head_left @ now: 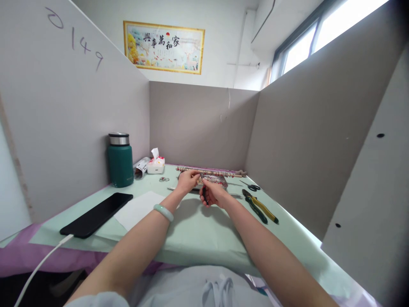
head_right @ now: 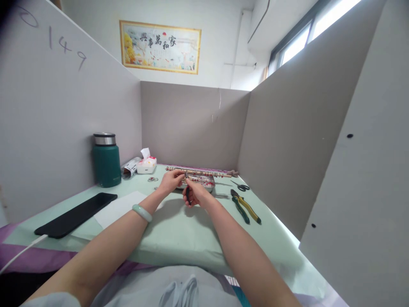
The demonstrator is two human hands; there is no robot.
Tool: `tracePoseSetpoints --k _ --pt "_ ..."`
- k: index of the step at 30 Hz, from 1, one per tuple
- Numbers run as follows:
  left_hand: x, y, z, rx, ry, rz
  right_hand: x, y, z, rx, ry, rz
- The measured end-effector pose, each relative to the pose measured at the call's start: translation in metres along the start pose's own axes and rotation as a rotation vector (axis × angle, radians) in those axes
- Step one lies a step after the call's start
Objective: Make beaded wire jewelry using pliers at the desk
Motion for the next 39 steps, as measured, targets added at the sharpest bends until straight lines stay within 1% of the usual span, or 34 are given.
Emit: tracePoseSetpoints --k 2,4,6,9,11,13,15,17,20,23,26,29,32,34,39 --pt "0.002 -0.003 -0.001 0.025 0.051 -0.098 0.001 0.001 0.0 -0.016 0.009 -0.006" --pt "0.004 -0.006 -0.001 0.05 0.082 -0.201 0.003 0.0 -0.001 -0.005 0.021 0.01" --pt "0.004 -0.007 -0.001 0.064 0.081 -0.288 0.006 -0.006 -0.003 0.059 0.033 0.073" --pt "0.002 -0.007 -0.001 0.069 0.062 -0.354 0.009 -0.013 -0.006 0.144 0.038 0.16" --pt "0.001 -0.008 -0.002 0.077 0.073 -0.38 0.008 -0.009 -0.005 0.112 0.043 0.113" --pt "0.0 -0.009 -0.003 0.099 0.098 -0.417 0.007 -0.002 -0.002 0.041 0.056 0.016" --pt "0.0 -0.011 -0.005 0.12 0.132 -0.484 0.006 0.005 0.001 -0.018 0.073 -0.059" --pt "0.001 -0.012 -0.006 0.13 0.179 -0.58 0.006 0.007 0.003 -0.038 0.087 -0.095" --pt "0.005 -0.013 -0.007 0.158 0.257 -0.715 0.006 0.008 0.003 -0.02 0.112 -0.15" --pt "0.004 -0.019 -0.009 0.26 0.318 -0.84 0.008 0.007 -0.001 0.044 0.124 -0.202" --pt "-0.001 -0.021 -0.012 0.331 0.326 -0.925 0.01 0.007 -0.005 0.094 0.131 -0.241" --pt "0.0 -0.019 -0.011 0.316 0.328 -0.947 0.01 0.009 -0.007 0.109 0.131 -0.26" --pt "0.008 -0.017 -0.008 0.246 0.359 -0.953 0.008 0.01 -0.007 0.106 0.115 -0.249" --pt "0.013 -0.016 -0.006 0.214 0.372 -0.954 0.007 0.009 -0.007 0.115 0.101 -0.219" --pt "0.017 -0.014 -0.004 0.179 0.354 -0.931 0.008 0.004 -0.009 0.168 0.075 -0.116"
Point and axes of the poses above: each hand's wrist, its own z-axis towards the middle knuckle, its own y-axis out of the back of the hand, x = y × z, the point moved 9 cm from there along z, towards the middle knuckle, and after that the axes turned 1 degree about z, right-handed, at the moved point
